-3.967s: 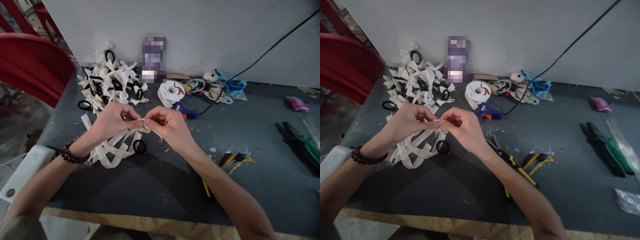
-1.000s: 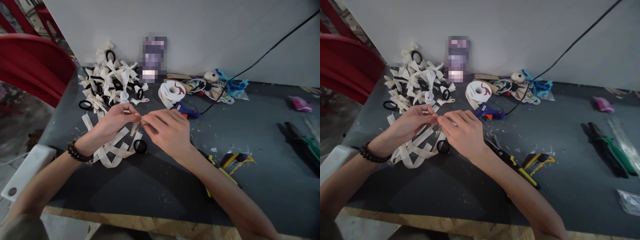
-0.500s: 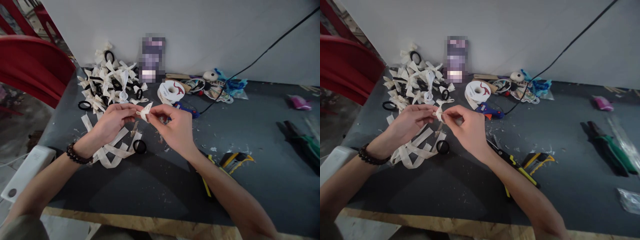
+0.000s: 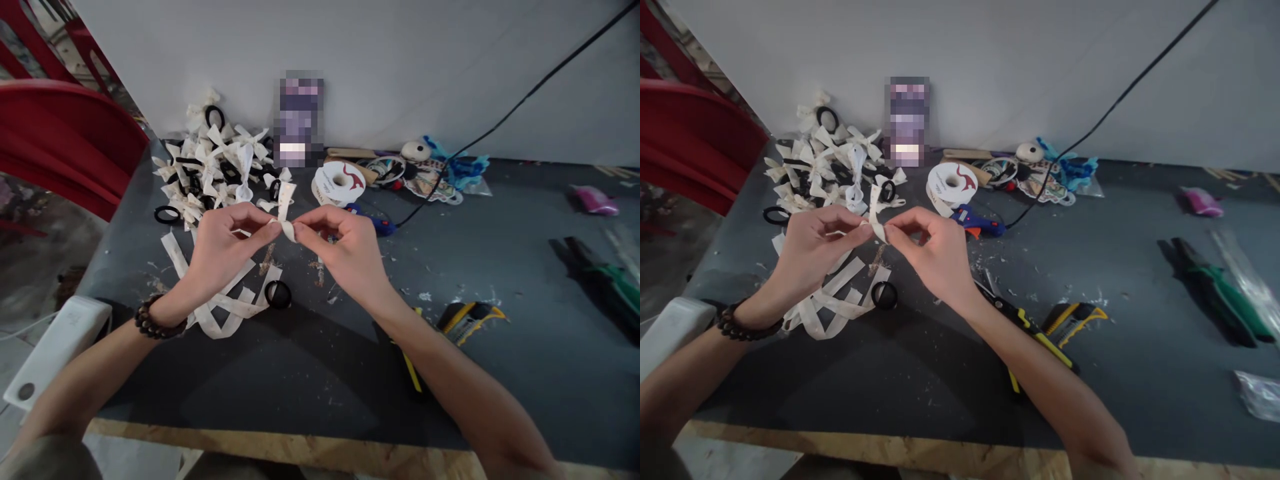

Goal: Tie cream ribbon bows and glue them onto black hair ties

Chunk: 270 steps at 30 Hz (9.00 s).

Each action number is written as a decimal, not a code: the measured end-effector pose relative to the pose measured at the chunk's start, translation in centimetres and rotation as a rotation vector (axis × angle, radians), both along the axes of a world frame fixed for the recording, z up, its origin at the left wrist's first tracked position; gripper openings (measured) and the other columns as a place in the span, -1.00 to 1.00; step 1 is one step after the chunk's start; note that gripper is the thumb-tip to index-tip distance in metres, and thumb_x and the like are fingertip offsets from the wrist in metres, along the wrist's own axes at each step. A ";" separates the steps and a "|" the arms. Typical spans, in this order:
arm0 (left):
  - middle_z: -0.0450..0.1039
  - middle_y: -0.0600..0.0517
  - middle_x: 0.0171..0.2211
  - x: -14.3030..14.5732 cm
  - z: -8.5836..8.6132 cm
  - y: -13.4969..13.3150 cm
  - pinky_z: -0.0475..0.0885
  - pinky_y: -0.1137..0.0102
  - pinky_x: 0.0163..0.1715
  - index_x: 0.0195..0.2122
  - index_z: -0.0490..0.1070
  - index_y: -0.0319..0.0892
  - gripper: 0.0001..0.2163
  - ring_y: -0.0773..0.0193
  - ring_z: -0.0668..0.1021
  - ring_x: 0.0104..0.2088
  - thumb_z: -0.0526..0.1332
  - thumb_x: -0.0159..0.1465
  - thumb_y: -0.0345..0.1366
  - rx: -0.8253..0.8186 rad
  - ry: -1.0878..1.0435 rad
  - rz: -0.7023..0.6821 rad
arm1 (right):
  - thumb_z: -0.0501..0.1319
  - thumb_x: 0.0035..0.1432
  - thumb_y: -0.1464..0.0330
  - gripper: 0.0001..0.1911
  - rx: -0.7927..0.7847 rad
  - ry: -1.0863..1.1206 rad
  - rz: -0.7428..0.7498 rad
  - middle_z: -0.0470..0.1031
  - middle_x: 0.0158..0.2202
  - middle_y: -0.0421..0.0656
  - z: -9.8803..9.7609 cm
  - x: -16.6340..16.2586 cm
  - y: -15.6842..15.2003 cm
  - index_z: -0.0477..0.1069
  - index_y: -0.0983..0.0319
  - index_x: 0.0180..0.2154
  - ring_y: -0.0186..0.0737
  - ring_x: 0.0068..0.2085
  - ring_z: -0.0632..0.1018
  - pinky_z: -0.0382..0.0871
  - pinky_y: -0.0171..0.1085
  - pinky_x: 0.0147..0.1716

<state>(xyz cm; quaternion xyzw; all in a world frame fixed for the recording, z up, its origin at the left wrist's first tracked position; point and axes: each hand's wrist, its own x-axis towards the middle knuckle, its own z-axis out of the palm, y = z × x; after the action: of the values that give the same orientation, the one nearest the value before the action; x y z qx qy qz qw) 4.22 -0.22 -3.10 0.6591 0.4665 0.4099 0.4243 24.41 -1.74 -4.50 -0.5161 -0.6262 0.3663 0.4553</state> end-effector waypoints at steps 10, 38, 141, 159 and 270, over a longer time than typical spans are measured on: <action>0.58 0.00 -0.31 -0.5 -0.1 0.8 0.49 0.38 -0.25 -0.27 0.62 -0.13 -0.87 0.27 0.58 -0.30 0.42 0.32 -0.19 -0.016 -0.048 -0.003 | 0.33 0.33 0.11 -0.72 -0.009 0.084 -0.022 0.54 -0.37 -0.20 -0.8 0.5 0.3 0.49 0.17 -0.30 -0.26 -0.36 0.47 0.33 -0.22 -0.34; 0.63 -0.02 -0.36 0.4 -0.5 -0.1 0.60 0.31 -0.34 -0.24 0.64 -0.10 -0.84 0.20 0.66 -0.38 0.49 0.23 -0.18 -0.231 -0.157 -0.156 | 0.32 0.32 0.22 -0.80 -0.021 -0.054 0.069 0.59 -0.38 -0.18 0.4 0.4 -0.2 0.54 0.19 -0.31 -0.27 -0.40 0.52 0.33 -0.25 -0.40; 0.66 -0.01 -0.25 0.9 -0.9 -0.1 0.62 0.38 -0.08 -0.24 0.71 -0.15 -0.78 0.31 0.65 -0.26 0.48 0.25 -0.10 -0.576 -0.341 -0.148 | 0.40 0.23 0.21 -0.81 -0.131 -0.054 0.168 0.70 -0.35 -0.12 1.0 1.9 0.4 0.63 0.20 -0.24 -0.16 -0.34 0.67 0.54 -0.20 -0.33; 0.59 0.00 -0.54 0.9 -0.9 -0.6 0.44 0.45 -0.51 -0.46 0.65 -0.17 -0.74 0.30 0.56 -0.51 0.52 0.17 -0.07 -0.359 0.062 -0.233 | 0.38 0.27 0.11 -0.63 -0.063 -0.175 0.234 0.73 -0.12 -0.08 1.8 1.9 0.3 0.66 0.15 0.01 -0.09 -0.18 0.68 0.52 -0.23 -0.30; 0.67 -0.07 -0.39 2.3 -2.1 -1.9 0.64 0.40 -0.25 -0.38 0.65 -0.28 -0.72 0.27 0.67 -0.38 0.53 0.18 -0.13 -0.578 -0.323 -0.095 | 0.31 0.30 0.22 -0.77 -0.103 -0.259 0.137 0.63 -0.46 -0.16 1.8 2.3 -0.6 0.59 0.21 -0.35 -0.21 -0.42 0.60 0.38 -0.24 -0.40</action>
<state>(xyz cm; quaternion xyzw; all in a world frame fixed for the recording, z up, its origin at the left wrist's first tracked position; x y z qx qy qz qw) 6.48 -2.13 -5.20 0.4591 0.4589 0.3394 0.6807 26.68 -2.32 -2.66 -0.5379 -0.6937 0.3585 0.3177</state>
